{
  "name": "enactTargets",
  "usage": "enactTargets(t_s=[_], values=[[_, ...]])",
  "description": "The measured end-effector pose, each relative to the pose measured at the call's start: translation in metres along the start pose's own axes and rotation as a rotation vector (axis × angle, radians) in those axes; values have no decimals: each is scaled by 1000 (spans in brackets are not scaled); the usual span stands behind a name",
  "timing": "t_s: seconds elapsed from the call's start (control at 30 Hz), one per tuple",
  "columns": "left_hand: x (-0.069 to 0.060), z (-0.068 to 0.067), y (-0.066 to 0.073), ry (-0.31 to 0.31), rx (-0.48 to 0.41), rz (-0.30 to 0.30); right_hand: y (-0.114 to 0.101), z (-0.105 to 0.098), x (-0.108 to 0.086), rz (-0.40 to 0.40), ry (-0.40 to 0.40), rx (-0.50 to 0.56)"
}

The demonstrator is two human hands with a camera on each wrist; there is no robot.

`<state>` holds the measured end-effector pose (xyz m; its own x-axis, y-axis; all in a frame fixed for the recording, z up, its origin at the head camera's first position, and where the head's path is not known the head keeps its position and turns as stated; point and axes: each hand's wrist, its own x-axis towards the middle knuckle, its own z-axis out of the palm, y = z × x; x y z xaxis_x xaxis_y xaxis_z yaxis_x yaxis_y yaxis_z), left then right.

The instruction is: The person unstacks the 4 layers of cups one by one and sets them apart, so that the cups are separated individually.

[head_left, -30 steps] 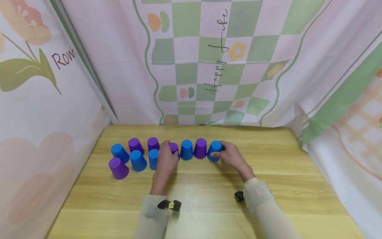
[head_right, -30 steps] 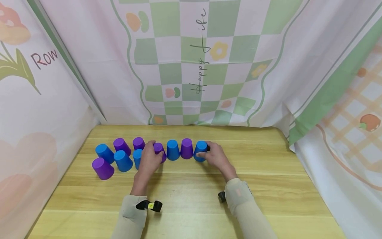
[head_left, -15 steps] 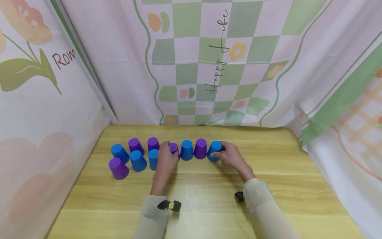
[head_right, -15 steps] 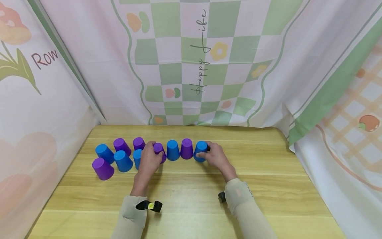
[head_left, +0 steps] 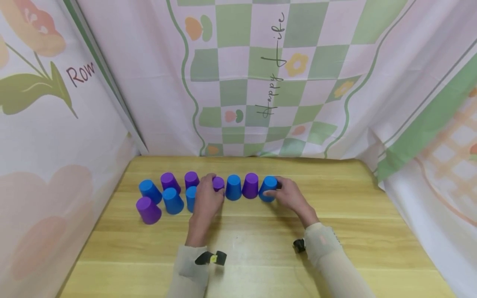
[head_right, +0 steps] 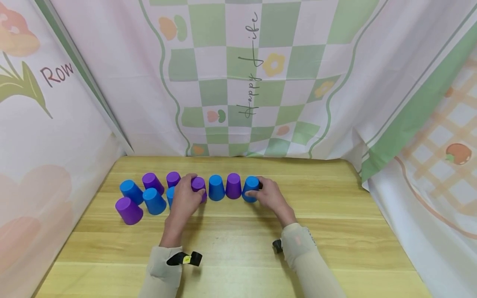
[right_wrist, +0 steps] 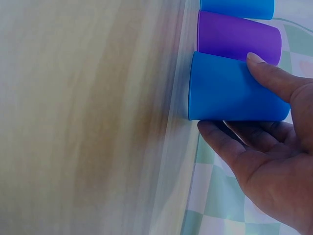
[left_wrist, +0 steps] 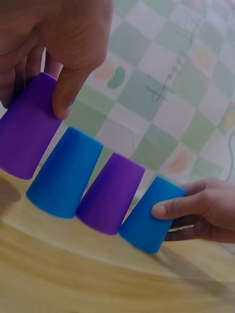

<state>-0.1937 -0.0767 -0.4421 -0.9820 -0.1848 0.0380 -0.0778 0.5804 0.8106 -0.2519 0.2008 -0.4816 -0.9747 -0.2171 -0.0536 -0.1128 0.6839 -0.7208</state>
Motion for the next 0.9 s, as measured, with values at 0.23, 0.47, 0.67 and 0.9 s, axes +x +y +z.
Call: enactTargets(t_s=[0.23,0.47,0.67,0.9], values=[[-8,-11,5,3,-6,0,1,0,0,4,4,12],[-14,-16,5,29,-6,27,0,1,-1,-3,13,8],[-17,-19,11,29,-11,27,-1,0,-1,-4,13,10],[-22,-23,14,32,-34,38,-3,0,0,-9,7,10]])
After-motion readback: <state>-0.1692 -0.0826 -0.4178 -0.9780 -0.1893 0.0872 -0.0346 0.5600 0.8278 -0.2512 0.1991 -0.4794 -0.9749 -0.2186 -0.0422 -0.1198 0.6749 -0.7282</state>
